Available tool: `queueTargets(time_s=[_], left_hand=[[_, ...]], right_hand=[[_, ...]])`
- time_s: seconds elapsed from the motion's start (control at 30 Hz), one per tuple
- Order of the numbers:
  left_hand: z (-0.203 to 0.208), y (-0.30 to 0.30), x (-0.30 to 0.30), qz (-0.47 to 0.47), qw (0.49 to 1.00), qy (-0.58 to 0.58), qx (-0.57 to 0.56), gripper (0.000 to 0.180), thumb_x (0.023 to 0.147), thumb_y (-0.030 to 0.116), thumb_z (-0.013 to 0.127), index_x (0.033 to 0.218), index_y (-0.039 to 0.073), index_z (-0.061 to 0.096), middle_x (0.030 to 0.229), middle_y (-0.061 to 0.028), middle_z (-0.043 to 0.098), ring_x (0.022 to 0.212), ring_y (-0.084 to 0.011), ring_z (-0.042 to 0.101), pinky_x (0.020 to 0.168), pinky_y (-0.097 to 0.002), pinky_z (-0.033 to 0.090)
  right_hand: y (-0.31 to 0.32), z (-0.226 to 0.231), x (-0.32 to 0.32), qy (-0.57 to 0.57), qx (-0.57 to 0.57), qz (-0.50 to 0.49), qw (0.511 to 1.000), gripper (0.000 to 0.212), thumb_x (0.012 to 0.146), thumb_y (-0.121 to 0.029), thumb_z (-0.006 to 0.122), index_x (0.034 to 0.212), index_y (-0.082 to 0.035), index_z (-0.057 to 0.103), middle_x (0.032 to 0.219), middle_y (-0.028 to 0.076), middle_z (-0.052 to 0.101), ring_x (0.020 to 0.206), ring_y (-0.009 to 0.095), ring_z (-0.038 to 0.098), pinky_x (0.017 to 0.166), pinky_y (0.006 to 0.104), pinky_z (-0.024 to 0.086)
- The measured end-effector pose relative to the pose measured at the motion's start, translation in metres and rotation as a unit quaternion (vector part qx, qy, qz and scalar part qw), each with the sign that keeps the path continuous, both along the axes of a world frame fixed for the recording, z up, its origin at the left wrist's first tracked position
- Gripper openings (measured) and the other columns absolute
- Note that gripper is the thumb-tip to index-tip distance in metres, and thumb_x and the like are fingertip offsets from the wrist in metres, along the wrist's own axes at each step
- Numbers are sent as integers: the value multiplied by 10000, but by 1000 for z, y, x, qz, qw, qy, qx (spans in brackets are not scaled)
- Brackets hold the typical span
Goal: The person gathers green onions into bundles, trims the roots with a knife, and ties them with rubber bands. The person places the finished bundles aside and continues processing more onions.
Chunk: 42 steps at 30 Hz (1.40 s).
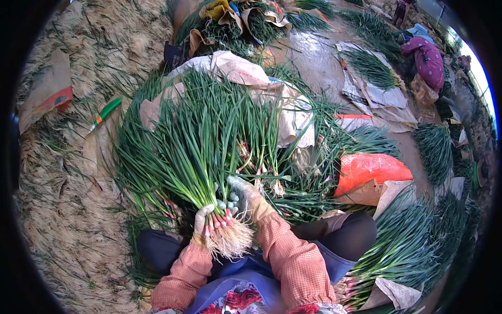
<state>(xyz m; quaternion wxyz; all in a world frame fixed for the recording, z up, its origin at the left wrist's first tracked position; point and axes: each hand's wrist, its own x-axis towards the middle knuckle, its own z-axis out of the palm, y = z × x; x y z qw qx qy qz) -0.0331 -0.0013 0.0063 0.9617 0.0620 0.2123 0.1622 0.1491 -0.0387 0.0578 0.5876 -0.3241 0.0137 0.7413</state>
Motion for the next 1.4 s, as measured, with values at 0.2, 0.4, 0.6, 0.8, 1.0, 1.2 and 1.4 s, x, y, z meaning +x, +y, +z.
queueTargets(time_s=[0.2,0.4,0.6,0.8,1.0,1.2,1.4], left_hand=[[7,-4,11,35,990,46,126,452,845,343,497,1012,-73,560,902,-209,608,786,-291,595,747,-377,508],[2,-13,22,50,984,120,120,381,835,254,530,971,-101,552,696,-222,627,673,-367,649,635,-386,546],[-11,-12,30,43,970,165,175,289,860,246,510,846,-38,557,628,-248,613,517,-316,620,399,-333,484],[10,-12,45,46,954,246,164,266,864,206,522,787,-48,549,644,-274,615,348,-210,499,278,-225,357],[12,-10,55,93,958,182,199,360,892,234,444,750,-81,544,661,-279,613,466,-242,578,405,-222,435],[26,-13,43,41,979,134,147,360,849,261,526,956,-76,593,778,-180,637,590,-245,605,638,-366,536],[1,-5,29,43,986,81,142,459,854,308,517,1097,-80,559,880,-190,636,669,-260,601,750,-400,519]], right_hand=[[-14,-33,4,-155,88,-36,983,311,877,-113,573,1151,31,536,736,39,581,557,110,544,489,198,458],[-6,0,12,-687,-5,120,717,417,809,-290,667,1111,-17,573,944,203,643,881,325,632,767,383,499],[-7,-6,3,-850,63,40,522,334,780,-274,684,1000,-46,579,871,170,645,785,327,640,693,405,511],[20,-26,10,-835,59,77,542,150,742,-89,562,883,-38,568,807,191,618,732,342,634,636,428,502],[3,-18,1,-371,8,-145,917,108,846,-97,621,929,-69,558,742,37,582,588,120,530,489,274,451],[44,-13,13,-282,-111,-280,911,131,899,-241,566,861,-120,598,524,-55,440,375,73,310,350,233,226],[54,-23,81,-613,-93,-139,773,479,827,-406,657,1096,-26,546,951,133,646,821,233,612,787,320,490]])
